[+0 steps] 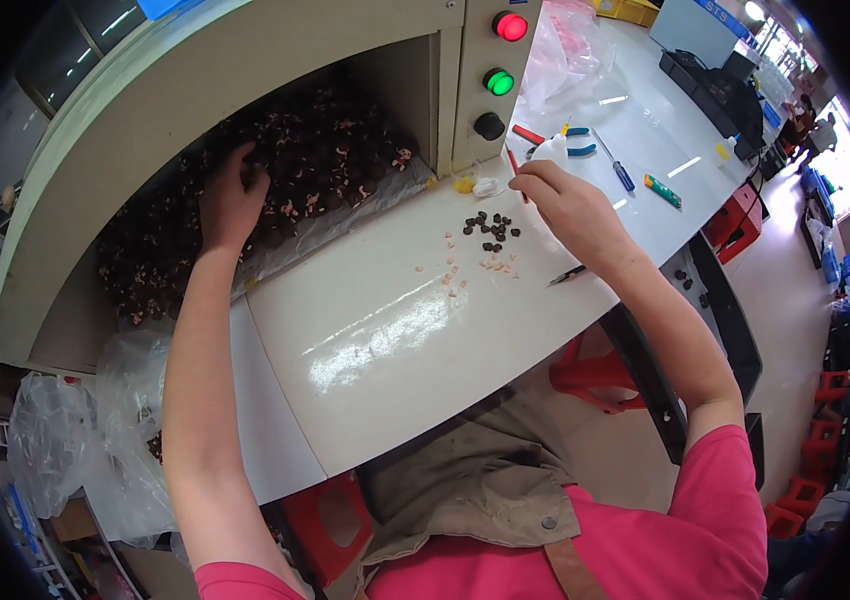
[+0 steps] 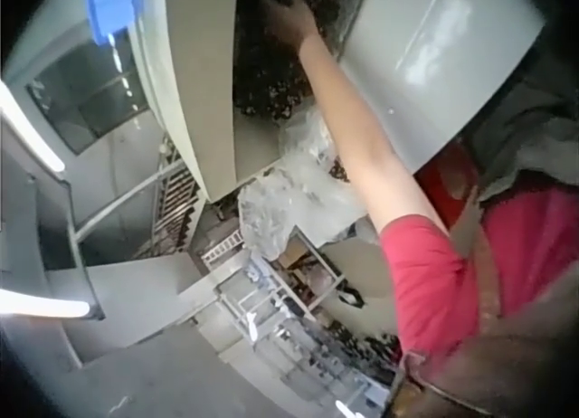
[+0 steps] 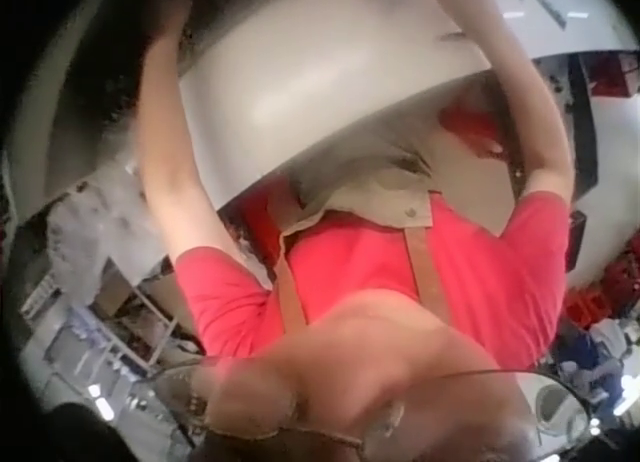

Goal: Assemble small toy figures by connecting heads, hair, and accessories using small tools.

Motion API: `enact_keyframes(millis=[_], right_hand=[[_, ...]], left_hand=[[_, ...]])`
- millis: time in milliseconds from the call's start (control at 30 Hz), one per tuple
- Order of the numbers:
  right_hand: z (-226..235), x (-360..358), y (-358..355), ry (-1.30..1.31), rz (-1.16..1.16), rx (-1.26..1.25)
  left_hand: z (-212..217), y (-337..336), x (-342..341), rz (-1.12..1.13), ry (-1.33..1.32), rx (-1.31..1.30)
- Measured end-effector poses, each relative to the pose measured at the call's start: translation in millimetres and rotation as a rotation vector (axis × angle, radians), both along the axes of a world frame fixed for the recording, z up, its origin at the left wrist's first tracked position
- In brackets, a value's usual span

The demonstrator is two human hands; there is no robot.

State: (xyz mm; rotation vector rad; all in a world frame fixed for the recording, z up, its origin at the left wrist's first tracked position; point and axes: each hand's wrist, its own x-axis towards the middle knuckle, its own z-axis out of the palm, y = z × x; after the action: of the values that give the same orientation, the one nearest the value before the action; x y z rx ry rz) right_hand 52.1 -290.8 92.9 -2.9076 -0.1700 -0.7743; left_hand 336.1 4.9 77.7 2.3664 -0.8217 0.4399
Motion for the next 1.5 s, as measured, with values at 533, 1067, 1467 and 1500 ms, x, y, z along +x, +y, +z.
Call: enact_keyframes(millis=[533, 1067, 1467, 1500], right_hand=[[-36.8, -85.7, 139.1, 0.270, 0.227, 1.113], [-63.7, -105.6, 200.8, 0.508, 0.359, 1.435], [-87.5, -130.7, 209.7, 0.653, 0.383, 1.454], [-87.9, -131.9, 211.6, 0.608, 0.373, 1.457]], left_hand=[[1.7, 22.8, -259.5, -0.315, 1.138, -0.635], [-29.9, 72.0, -337.5, -0.229, 1.257, -0.883], [-48.3, 88.6, -363.9, -0.195, 1.291, -0.848], [-49.6, 89.8, -365.5, -0.191, 1.293, -0.849]])
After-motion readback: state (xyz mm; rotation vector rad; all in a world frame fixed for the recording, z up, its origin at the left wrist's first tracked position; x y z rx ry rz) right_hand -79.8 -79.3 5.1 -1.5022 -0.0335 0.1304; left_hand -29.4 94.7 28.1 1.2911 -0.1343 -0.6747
